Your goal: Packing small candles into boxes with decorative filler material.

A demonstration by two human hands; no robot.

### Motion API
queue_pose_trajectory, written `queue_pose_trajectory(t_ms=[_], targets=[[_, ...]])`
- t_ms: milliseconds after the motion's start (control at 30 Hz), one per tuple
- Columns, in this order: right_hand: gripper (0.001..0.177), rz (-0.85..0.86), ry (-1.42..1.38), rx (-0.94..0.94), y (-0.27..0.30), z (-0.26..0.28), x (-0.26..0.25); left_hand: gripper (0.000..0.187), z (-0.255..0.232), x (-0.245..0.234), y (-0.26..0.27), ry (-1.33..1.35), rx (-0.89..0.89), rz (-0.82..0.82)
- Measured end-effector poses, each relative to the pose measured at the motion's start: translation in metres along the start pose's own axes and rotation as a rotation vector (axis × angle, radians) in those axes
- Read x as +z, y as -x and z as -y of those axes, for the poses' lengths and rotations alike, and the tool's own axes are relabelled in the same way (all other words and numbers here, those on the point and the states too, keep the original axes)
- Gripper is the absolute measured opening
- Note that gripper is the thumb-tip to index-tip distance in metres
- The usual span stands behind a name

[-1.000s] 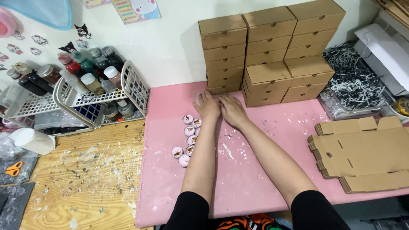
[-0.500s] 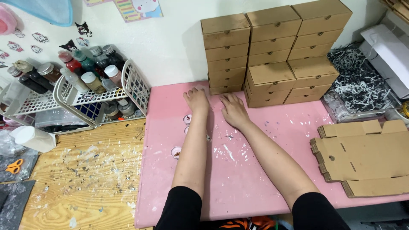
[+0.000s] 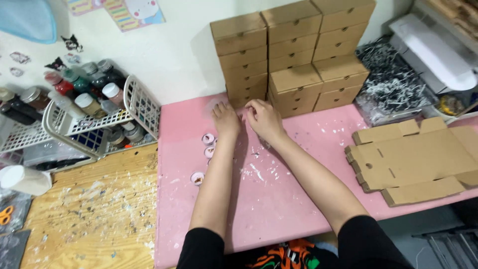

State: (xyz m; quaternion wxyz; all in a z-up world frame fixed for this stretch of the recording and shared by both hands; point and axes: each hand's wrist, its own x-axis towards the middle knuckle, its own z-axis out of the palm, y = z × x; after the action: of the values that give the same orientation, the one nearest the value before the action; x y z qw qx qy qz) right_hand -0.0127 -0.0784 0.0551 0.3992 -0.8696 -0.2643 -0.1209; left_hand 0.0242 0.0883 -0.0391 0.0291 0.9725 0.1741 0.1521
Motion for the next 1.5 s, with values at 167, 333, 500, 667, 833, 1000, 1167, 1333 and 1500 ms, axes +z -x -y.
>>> queue_pose_trajectory(t_ms=[167, 333, 500, 667, 833, 1000, 1167, 1333, 1500], targets=[[0.033, 0.249, 0.22, 0.23, 0.016, 0.007, -0.109, 0.055, -0.05, -0.039, 0.044, -0.039, 0.254, 0.108], [0.053, 0.245, 0.523, 0.356, 0.073, -0.076, -0.19, 0.036, -0.118, -0.079, 0.097, 0.242, 0.612, 0.424], [0.052, 0.402, 0.546, 0.663, 0.118, -0.136, -0.213, 0.034, -0.175, -0.074, 0.136, 0.547, 1.006, 0.36], [0.044, 0.266, 0.411, 0.592, 0.139, -0.18, -0.209, 0.04, -0.206, -0.064, 0.15, 0.718, 1.023, 0.219], [0.032, 0.128, 0.485, 0.456, 0.15, -0.187, -0.2, 0.043, -0.213, -0.061, 0.157, 0.702, 1.057, 0.266], [0.028, -0.241, 0.275, 0.385, 0.155, -0.099, -0.229, 0.057, -0.215, -0.049, 0.158, 0.677, 1.079, 0.281], [0.025, -0.361, 0.176, 0.367, 0.173, -0.012, -0.222, 0.068, -0.204, -0.084, 0.15, 1.173, 0.823, 0.856], [0.022, -0.293, 0.161, -0.16, 0.175, 0.021, -0.193, 0.131, -0.158, -0.103, 0.11, 1.914, 0.591, 0.834], [0.022, -0.124, 0.26, -0.515, 0.171, 0.029, -0.172, 0.123, -0.107, -0.129, 0.087, 1.568, 0.817, 0.325]])
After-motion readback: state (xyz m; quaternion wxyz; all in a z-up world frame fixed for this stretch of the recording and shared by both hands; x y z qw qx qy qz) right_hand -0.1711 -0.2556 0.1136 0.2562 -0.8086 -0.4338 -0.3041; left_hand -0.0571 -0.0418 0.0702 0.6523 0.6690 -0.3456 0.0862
